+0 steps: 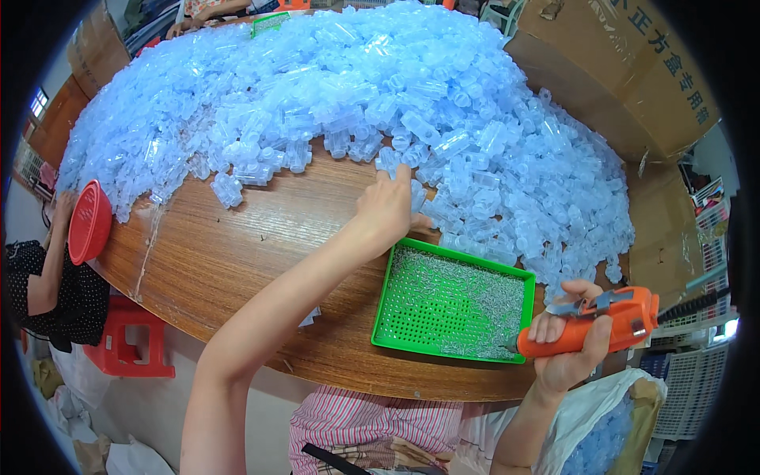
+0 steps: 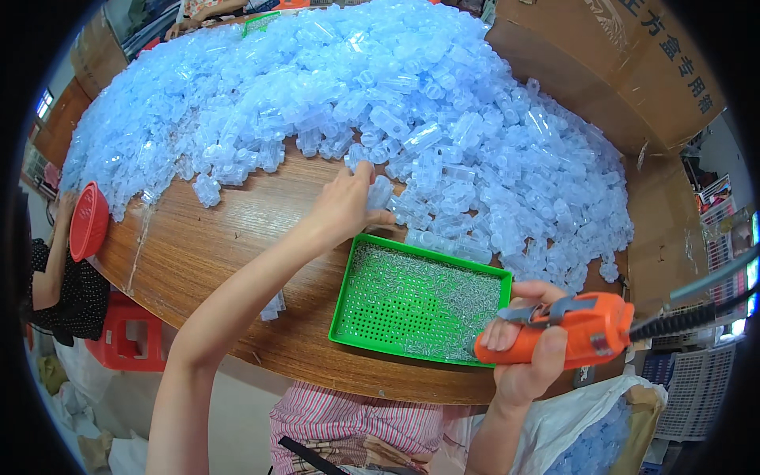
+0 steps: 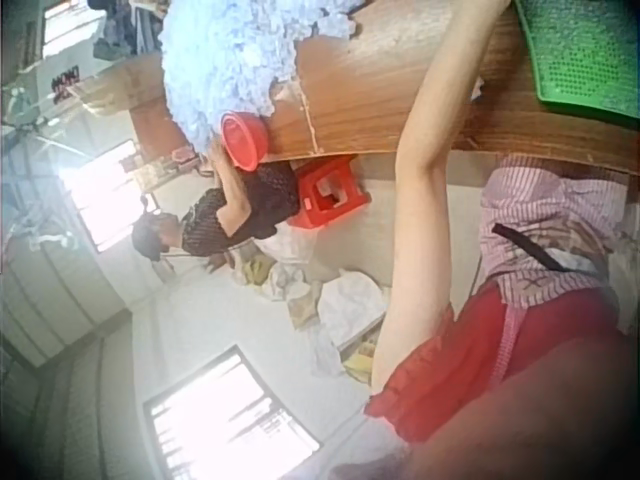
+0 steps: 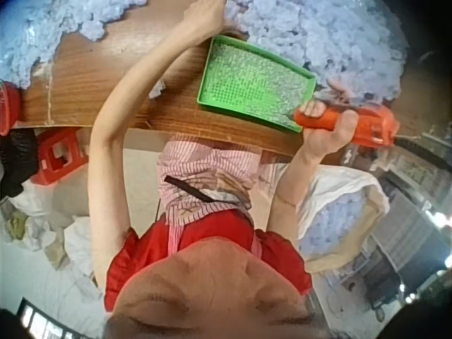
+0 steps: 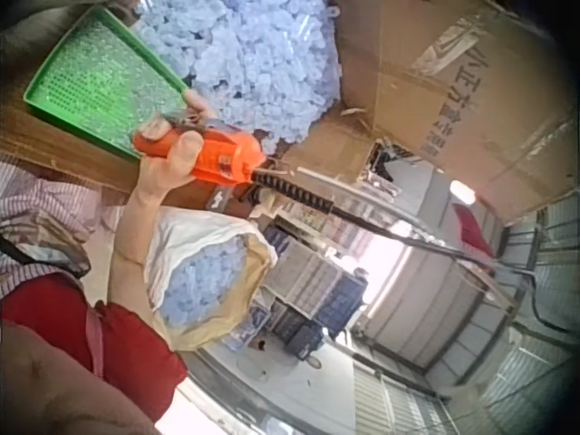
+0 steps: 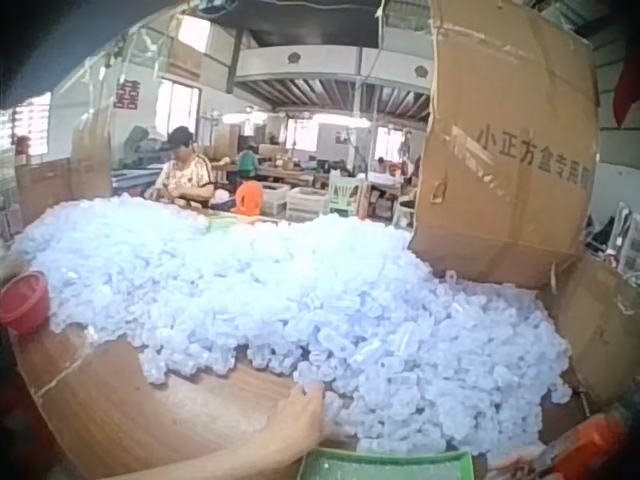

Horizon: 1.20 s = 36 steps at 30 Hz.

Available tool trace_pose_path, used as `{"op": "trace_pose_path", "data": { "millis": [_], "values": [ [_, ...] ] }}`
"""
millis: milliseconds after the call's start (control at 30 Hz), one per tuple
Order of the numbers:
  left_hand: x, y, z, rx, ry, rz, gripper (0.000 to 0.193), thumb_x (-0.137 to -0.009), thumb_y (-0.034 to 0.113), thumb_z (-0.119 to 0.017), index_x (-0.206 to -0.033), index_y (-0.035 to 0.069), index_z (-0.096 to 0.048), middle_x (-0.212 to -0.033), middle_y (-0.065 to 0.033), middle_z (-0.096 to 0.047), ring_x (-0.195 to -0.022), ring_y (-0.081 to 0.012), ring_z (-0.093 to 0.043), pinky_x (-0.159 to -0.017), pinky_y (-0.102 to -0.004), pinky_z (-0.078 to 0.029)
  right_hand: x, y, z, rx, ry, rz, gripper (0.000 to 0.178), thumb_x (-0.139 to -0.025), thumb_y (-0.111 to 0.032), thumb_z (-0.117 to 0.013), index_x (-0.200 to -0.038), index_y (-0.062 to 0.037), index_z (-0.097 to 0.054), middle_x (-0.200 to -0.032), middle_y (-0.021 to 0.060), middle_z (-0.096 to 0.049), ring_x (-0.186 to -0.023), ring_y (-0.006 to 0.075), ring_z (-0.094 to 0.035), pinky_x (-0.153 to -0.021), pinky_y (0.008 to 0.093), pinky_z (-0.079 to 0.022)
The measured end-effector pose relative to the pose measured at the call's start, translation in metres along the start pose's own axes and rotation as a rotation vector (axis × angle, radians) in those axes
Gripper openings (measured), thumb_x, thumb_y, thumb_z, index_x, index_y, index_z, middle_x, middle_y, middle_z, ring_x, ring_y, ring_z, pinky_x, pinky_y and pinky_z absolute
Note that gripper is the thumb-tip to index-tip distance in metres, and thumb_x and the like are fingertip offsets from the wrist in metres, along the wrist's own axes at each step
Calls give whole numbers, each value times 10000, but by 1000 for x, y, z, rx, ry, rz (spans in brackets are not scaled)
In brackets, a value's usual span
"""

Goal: The person picks up plastic components and metal pins by hand, fits the pins into the components, and drives them in using a power screwdriver. After setting the finished parts on the table, the person reaches into a large bag to retrieve more plastic components.

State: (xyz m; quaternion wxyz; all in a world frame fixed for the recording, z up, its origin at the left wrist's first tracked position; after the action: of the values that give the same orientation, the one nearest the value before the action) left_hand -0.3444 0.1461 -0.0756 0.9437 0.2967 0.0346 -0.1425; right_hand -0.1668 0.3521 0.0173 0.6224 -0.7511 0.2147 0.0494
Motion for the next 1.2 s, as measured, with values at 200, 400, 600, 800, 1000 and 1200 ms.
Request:
{"op": "trace_pose_path", "data": {
  "millis": [200,400,600,800,1000,1200],
  "values": [
    [9,-10,18,498,-142,195,399,-868,275,-597,-1135,2,-482,-1033,-178,-617,-828,-279,-635,-739,-367,-498,11,-2,12,-18,17,6,648,-893,-599,-432,-999,38,-479,-563,18,-449,-440,98,-439,-450,237,-445],
    [87,9,29,1464,-540,555,427,-973,320,-451,-1279,22,-444,-1073,-104,-598,-848,-149,-633,-718,-233,-545,15,0,17,72,78,-3,822,-799,-753,-431,-905,57,-522,-554,49,-487,-493,151,-521,-512,307,-484],
    [158,31,21,1843,-800,728,533,-995,390,-358,-1374,19,-309,-1280,-242,-475,-1032,-381,-605,-789,-386,-581,12,10,4,31,-4,-39,865,-739,-822,-414,-880,22,-543,-599,64,-517,-517,162,-511,-535,317,-462],
    [207,48,-3,1575,-944,715,467,-938,109,-544,-1353,5,-357,-1231,-153,-544,-1032,-229,-618,-838,-295,-551,18,26,2,1,-43,-11,910,-691,-879,-374,-888,-10,-562,-584,46,-515,-527,157,-500,-502,299,-431],
    [218,62,-33,1480,-749,702,342,-918,82,-582,-1209,-47,-459,-1122,-112,-609,-955,-133,-625,-820,-244,-533,22,46,1,-117,-106,-14,918,-679,-876,-404,-900,-2,-572,-604,48,-526,-559,164,-519,-522,297,-423],
    [218,67,-49,1456,-609,612,353,-884,52,-623,-1192,-32,-472,-1050,-114,-645,-903,-160,-655,-775,-266,-553,22,51,6,-172,-130,27,917,-692,-863,-419,-929,8,-585,-626,56,-541,-595,173,-537,-546,301,-435]
  ]
}}
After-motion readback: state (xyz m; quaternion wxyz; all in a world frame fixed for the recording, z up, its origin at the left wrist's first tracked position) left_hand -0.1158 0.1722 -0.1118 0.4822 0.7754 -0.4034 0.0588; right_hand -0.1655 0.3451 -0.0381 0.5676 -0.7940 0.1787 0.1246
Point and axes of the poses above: each hand's wrist, its own x-axis away from the middle knuckle, its own z-axis out of the back of the hand, y = z × x, the point moved 5 cm from there along -x, towards the middle knuckle
